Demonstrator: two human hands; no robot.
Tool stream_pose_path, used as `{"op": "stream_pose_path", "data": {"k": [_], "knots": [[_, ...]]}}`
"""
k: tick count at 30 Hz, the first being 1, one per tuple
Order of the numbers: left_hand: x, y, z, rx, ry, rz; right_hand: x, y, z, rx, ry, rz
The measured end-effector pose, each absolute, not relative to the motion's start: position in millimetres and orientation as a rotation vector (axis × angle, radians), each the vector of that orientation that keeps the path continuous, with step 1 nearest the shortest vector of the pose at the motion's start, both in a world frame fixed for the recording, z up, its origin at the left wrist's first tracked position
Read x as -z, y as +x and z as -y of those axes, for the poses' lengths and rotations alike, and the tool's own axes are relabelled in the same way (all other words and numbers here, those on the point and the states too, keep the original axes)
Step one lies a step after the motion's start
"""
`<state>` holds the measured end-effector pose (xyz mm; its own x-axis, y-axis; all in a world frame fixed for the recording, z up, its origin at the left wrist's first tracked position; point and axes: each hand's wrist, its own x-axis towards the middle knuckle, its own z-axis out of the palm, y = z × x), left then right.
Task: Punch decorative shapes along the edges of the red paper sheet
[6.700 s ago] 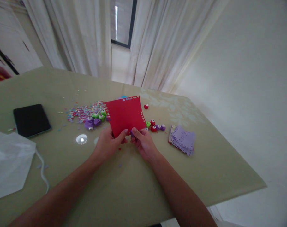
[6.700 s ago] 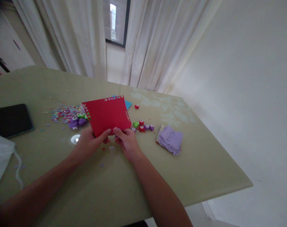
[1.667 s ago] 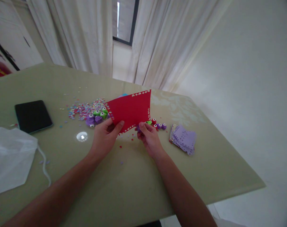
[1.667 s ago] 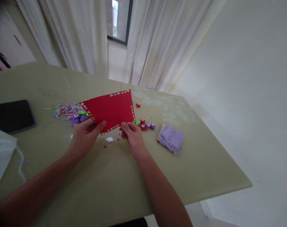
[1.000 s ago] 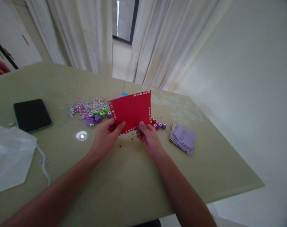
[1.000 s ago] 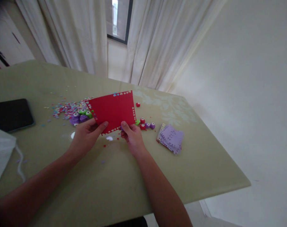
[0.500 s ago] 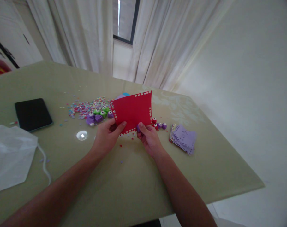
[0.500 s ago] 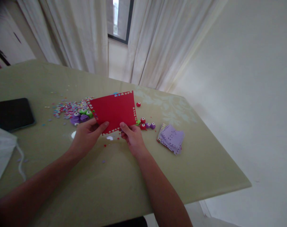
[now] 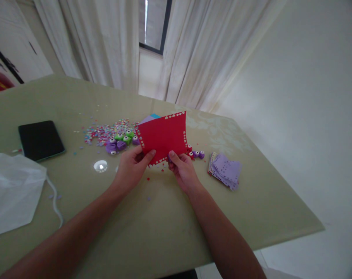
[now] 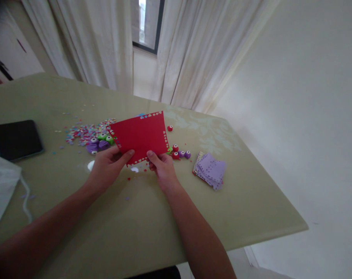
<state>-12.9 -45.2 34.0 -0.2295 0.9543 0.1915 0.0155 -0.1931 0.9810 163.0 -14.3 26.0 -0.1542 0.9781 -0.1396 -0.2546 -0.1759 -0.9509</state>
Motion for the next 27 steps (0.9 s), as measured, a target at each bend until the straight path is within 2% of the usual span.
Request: {"op": "stream_pose_path", "data": {"k": [8,17,22,27], "knots": [[-33.9,-15.2,44.4,-1.551,1.158,-1.317,-28.5,163.6,11.9,-1.525,-0.966,0.967],[-35.3,-16.9,44.2,-1.541,1.161,-1.298,-45.2,201.0,-8.5,-1.233,-0.802,0.816],[-36.8,-20.6,42.9,-1.385,1.332,-1.292,-49.9,203.0,-3.7,-1.208,-0.787,1.092],[-39.0,-22.9,43.8,-1.277,1.319,-1.185,-39.1,195.9,-3.0,-1.228,-0.891,1.000]]}}
